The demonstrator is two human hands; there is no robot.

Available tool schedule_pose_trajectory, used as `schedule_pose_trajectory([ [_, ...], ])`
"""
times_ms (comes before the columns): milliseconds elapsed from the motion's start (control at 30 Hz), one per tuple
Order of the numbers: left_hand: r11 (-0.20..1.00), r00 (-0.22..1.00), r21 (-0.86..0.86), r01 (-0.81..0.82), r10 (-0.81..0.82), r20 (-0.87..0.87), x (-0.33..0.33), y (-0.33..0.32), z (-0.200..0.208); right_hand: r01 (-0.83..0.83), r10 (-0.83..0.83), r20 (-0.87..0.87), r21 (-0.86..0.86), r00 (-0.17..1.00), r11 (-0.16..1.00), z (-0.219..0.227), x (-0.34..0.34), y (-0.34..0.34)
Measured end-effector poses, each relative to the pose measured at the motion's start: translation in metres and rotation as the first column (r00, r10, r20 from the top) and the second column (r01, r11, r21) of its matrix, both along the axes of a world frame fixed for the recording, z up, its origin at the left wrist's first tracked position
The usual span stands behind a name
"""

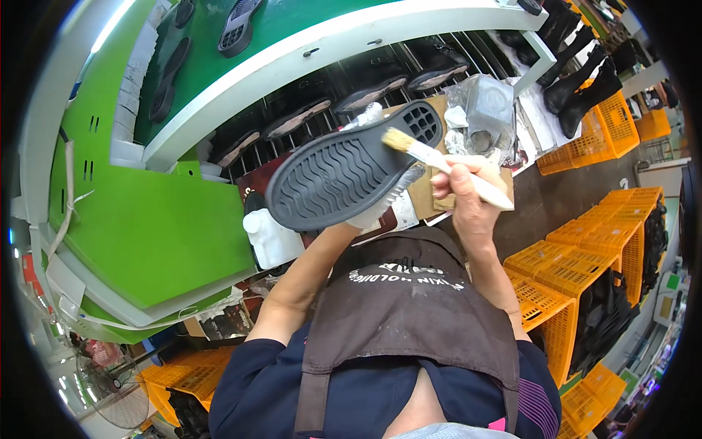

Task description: Applying adhesive to the bottom of shoe soles using a brush in a manufacturing setting.

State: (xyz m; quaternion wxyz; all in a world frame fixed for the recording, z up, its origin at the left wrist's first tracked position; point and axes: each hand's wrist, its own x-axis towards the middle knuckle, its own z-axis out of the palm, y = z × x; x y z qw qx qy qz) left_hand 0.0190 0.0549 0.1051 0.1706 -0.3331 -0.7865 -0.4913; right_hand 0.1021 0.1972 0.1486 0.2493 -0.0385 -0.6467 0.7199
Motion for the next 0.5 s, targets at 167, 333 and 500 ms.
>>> schedule_pose_trajectory([
  [167, 0.893, 0.551, 0.415, 0.173, -0.438, 0.711, 0.015, -0.024, -0.113, -0.194, 0.198, 0.027, -0.096, 0.980, 0.976, 0.010, 0.002, -0.033],
  [333, 0.887, 0.471, 0.425, 0.180, -0.457, 0.754, 0.019, -0.025, -0.115, -0.259, 0.265, 0.029, -0.131, 0.964, 0.957, 0.014, 0.003, -0.040],
  [500, 0.921, 0.739, 0.324, 0.218, -0.372, 0.561, 0.010, -0.020, -0.056, -0.031, 0.036, 0.062, -0.082, 0.997, 0.996, -0.001, -0.003, -0.016],
])
